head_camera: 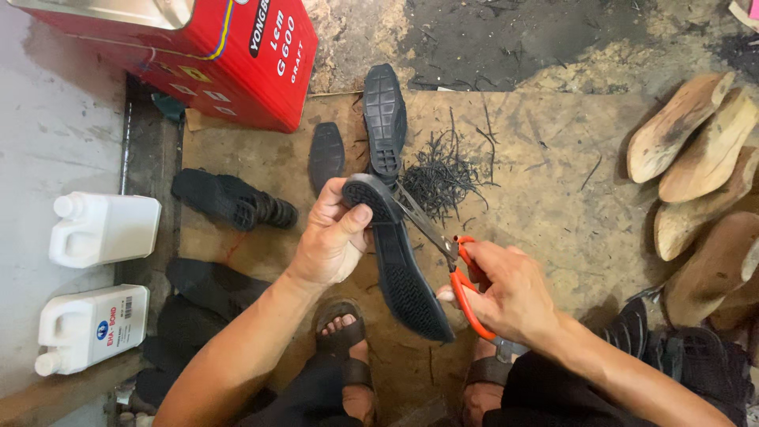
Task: The person uses red-handled scissors to trim the edges of black shoe soles. They hold each sole in one hand and cut along the perimeter, then place the trimmed sole on the floor and pick up another to repeat the process.
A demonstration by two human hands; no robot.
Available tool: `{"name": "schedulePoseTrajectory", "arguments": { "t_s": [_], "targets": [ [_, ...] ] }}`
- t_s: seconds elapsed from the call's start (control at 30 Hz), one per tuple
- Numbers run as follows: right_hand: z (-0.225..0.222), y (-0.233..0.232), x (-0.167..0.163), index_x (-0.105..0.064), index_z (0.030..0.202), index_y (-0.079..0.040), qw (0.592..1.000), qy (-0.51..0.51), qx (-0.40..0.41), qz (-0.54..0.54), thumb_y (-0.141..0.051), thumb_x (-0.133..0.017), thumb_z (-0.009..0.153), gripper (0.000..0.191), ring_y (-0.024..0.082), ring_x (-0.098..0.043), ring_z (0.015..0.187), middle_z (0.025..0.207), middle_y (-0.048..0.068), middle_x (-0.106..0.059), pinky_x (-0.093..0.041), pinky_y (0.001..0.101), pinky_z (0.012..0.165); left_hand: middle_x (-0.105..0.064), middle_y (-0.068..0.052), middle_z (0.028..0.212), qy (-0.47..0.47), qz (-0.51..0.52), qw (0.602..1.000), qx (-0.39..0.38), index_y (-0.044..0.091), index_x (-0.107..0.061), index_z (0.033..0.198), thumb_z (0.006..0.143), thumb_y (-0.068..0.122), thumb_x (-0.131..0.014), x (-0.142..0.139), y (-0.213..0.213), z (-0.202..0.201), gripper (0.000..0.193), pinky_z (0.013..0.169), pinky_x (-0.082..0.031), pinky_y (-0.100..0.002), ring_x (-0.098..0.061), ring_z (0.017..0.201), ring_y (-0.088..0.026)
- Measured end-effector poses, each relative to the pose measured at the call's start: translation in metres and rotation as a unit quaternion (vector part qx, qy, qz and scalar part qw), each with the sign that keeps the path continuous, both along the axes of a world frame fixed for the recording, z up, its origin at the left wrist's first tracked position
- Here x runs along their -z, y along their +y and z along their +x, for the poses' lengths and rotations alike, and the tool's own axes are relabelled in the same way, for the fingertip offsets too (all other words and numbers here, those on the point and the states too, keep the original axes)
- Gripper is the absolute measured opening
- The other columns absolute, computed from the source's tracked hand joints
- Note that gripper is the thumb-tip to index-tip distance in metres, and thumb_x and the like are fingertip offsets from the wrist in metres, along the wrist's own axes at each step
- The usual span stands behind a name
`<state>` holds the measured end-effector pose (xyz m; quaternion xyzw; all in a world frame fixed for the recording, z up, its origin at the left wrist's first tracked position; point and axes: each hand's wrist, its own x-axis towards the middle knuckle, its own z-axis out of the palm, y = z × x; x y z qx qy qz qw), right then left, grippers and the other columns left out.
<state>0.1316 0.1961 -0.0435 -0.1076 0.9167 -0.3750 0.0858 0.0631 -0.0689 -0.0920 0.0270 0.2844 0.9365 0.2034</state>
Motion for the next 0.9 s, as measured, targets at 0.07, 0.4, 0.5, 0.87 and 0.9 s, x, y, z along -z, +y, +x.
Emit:
{"name": "schedulePoseTrajectory", "arguments": {
  "t_s": [0.07,0.4,0.5,0.87,0.9],
  "targets": [
    [0.001,0.001,0.0,-0.067,0.095,-0.004,0.999,-0.014,0.001,-0.047,-0.04,-0.085,0.073,0.046,0.027,-0.058,0.058,0.067,0.008,-0.058,-0.047,0.0394,0.057,-0.069,-0.005,0.122,-0.002,-0.001,1.0,-0.008,0.013,-0.061,0.125,0.104,0.0,-0.062,-0.005,0.001,0.001,0.024,0.098,-0.058,-0.043,-0.069,0.113,-0.021],
    [0.003,-0.007,0.001,-0.068,0.103,-0.006,0.999,0.013,0.017,-0.031,-0.029,-0.074,0.083,0.031,0.026,-0.058,0.058,0.07,0.007,-0.061,-0.047,0.0386,0.059,-0.071,-0.006,0.118,-0.023,0.033,0.999,-0.002,0.014,-0.063,0.121,0.107,0.004,-0.062,-0.014,0.008,0.002,0.017,0.095,-0.059,-0.045,-0.069,0.11,-0.022],
    [0.002,-0.009,-0.002,-0.067,0.102,-0.005,1.0,0.008,0.008,-0.027,-0.039,-0.075,0.081,0.04,0.028,-0.058,0.056,0.07,0.007,-0.061,-0.047,0.0395,0.059,-0.07,-0.003,0.12,-0.041,0.008,0.999,-0.015,0.015,-0.063,0.119,0.105,0.003,-0.063,-0.007,0.016,0.007,0.018,0.098,-0.059,-0.045,-0.067,0.114,-0.021],
    [0.007,0.0,0.013,-0.059,0.077,-0.006,1.0,0.011,0.005,0.003,-0.047,-0.076,0.08,0.045,0.036,-0.058,0.057,0.06,0.012,-0.057,-0.047,0.045,0.054,-0.069,-0.004,0.129,-0.022,0.015,1.0,-0.015,0.015,-0.064,0.124,0.108,-0.001,-0.061,0.022,0.018,0.019,0.023,0.111,-0.054,-0.041,-0.064,0.124,-0.02],
    [0.007,0.002,0.016,-0.059,0.078,-0.006,1.0,0.01,0.004,-0.01,-0.046,-0.076,0.08,0.043,0.035,-0.059,0.056,0.06,0.012,-0.057,-0.047,0.0448,0.053,-0.069,-0.004,0.128,-0.032,0.022,0.999,-0.005,0.016,-0.064,0.123,0.107,-0.001,-0.061,0.022,0.017,0.019,0.023,0.107,-0.055,-0.042,-0.065,0.123,-0.02]
  ]
}}
